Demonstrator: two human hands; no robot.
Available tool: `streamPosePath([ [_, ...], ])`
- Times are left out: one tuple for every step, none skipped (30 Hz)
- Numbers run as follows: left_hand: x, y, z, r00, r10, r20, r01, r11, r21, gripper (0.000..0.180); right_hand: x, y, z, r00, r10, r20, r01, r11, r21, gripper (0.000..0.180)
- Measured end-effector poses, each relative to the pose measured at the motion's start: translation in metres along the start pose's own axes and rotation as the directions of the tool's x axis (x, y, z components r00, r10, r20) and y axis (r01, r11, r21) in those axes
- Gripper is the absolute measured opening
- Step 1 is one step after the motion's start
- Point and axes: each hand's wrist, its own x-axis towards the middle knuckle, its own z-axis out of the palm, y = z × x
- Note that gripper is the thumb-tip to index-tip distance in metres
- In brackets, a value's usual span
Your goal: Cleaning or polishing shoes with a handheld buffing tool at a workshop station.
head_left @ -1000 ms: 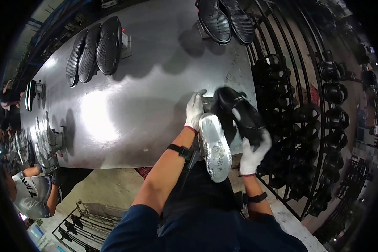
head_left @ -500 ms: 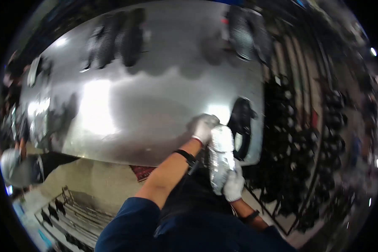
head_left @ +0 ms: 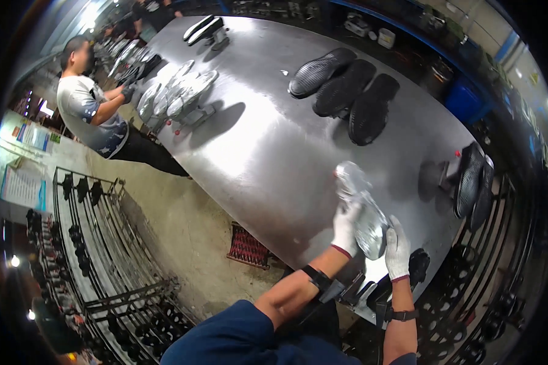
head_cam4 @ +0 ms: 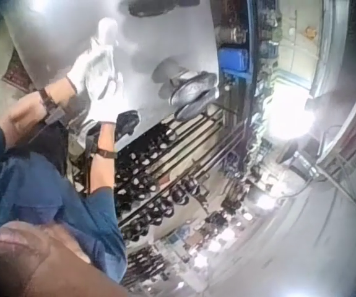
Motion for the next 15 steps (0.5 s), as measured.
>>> streamPosePath([
  [0.015,0.031,-0.01,0.999,0.033,-0.034,-0.034,0.998,-0.051,0.055,0.013,-0.008,0.003,0.984,0.136,0.113,-0.151,0.979,0.139,0.048],
  [0.036,0.059,-0.026,0.995,0.082,-0.057,-0.088,0.989,-0.115,0.055,0.021,-0.001,0.013,0.986,0.137,0.095,-0.158,0.952,0.262,0.048],
  [0.057,0.088,-0.042,0.989,0.127,-0.08,-0.139,0.974,-0.177,0.055,0.03,0.007,0.023,0.986,0.145,0.077,-0.164,0.911,0.379,0.048],
  [0.071,0.124,-0.052,0.977,0.171,-0.131,-0.193,0.964,-0.184,0.057,0.041,0.002,0.028,0.987,0.134,0.09,-0.159,0.909,0.385,0.048],
  [0.081,0.166,-0.064,0.957,0.221,-0.189,-0.255,0.949,-0.184,0.06,0.051,-0.012,0.035,0.968,0.212,0.131,-0.249,0.836,0.489,0.049],
  [0.098,0.204,-0.078,0.938,0.281,-0.201,-0.318,0.931,-0.182,0.062,0.061,-0.022,0.04,0.942,0.285,0.176,-0.334,0.747,0.576,0.049],
  [0.114,0.239,-0.09,0.916,0.34,-0.213,-0.379,0.909,-0.176,0.063,0.072,-0.023,0.047,0.942,0.274,0.193,-0.334,0.743,0.58,0.049],
  [0.125,0.269,-0.086,0.91,0.339,-0.238,-0.385,0.904,-0.186,0.065,0.085,-0.019,0.053,0.942,0.277,0.189,-0.334,0.727,0.599,0.05],
  [0.133,0.293,-0.084,0.903,0.338,-0.264,-0.393,0.899,-0.195,0.066,0.096,-0.016,0.061,0.941,0.28,0.188,-0.335,0.711,0.618,0.05],
  [0.143,0.316,-0.093,0.874,0.398,-0.28,-0.457,0.868,-0.193,0.067,0.105,-0.016,0.076,0.941,0.266,0.21,-0.338,0.705,0.623,0.05],
  [0.156,0.33,-0.111,0.844,0.45,-0.293,-0.514,0.836,-0.194,0.068,0.112,-0.016,0.09,0.936,0.252,0.246,-0.351,0.713,0.606,0.048],
  [0.163,0.354,-0.163,0.818,0.569,-0.083,-0.575,0.806,-0.14,0.069,0.116,-0.025,0.114,0.927,0.219,0.306,-0.367,0.706,0.606,0.046],
  [0.171,0.347,-0.176,0.858,0.497,-0.127,-0.506,0.862,-0.045,0.067,0.119,-0.02,0.124,0.925,0.226,0.306,-0.37,0.716,0.592,0.046],
  [0.176,0.335,-0.178,0.838,0.486,-0.249,-0.496,0.868,0.025,0.064,0.121,-0.016,0.134,0.926,0.213,0.311,-0.356,0.766,0.535,0.044],
  [0.183,0.322,-0.179,0.803,0.471,-0.365,-0.472,0.877,0.092,0.062,0.122,-0.006,0.143,0.927,0.204,0.315,-0.34,0.813,0.474,0.042],
])
